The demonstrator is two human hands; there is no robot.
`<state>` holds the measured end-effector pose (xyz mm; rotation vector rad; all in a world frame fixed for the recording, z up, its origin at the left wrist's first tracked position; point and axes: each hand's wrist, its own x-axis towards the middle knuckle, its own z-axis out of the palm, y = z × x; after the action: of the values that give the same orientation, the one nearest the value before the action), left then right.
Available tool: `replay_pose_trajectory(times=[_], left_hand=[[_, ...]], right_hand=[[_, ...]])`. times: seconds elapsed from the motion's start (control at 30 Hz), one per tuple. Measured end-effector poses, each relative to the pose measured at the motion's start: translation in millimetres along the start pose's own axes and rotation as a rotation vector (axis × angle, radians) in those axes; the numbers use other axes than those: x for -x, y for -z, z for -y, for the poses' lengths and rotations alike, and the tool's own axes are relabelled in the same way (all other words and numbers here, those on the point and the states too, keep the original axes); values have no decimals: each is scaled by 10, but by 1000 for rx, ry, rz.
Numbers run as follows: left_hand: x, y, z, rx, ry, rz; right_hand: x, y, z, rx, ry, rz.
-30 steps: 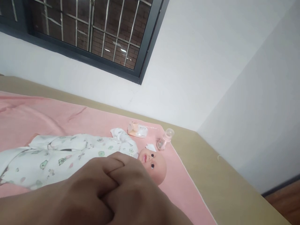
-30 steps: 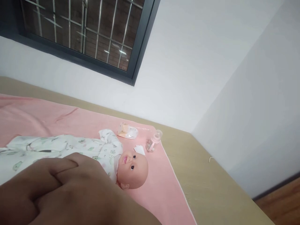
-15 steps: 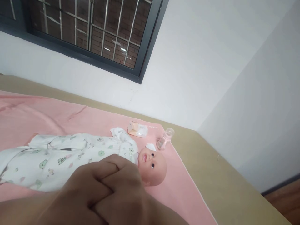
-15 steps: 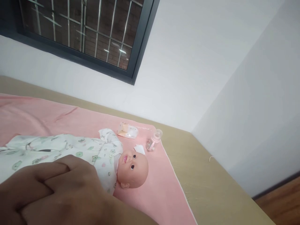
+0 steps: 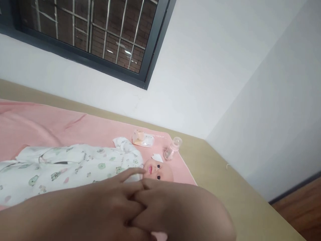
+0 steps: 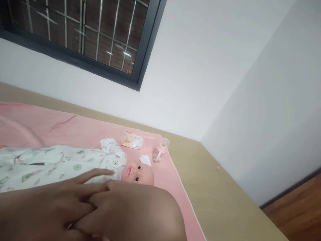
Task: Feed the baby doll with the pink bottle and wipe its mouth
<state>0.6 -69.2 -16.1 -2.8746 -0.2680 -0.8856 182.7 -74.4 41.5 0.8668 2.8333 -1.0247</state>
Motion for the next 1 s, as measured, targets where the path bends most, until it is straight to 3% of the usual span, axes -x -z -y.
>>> replay_pose_trajectory(times=[0.1, 0.2, 0.3, 0.4, 0.47, 0.57, 0.67, 0.87, 1.0], left_hand=[[-96, 193, 109, 37, -2, 131], [-77, 322, 248, -18, 109, 174], [-10, 323, 418, -114, 164, 162], [52, 260, 590, -218, 185, 153], [77, 218, 683, -261, 203, 140], [87, 168, 774, -302, 227, 130], [77, 131, 811, -316, 227, 156], [45, 72, 823, -311, 209, 191], [37, 48, 832, -324, 199, 184]], right_hand=[[71, 200, -53, -19, 152, -51], [211, 412, -181, -43, 131, -205], [263, 576, -540, -23, -115, -634], [150, 642, -1110, 129, -351, -1126], [29, 622, -1497, 281, -609, -1263], [-121, 534, -1929, 221, -810, -1258], [-194, 454, -2147, 147, -915, -1251], [-217, 422, -2230, 99, -990, -1275], [-214, 405, -2218, 117, -967, -1309]])
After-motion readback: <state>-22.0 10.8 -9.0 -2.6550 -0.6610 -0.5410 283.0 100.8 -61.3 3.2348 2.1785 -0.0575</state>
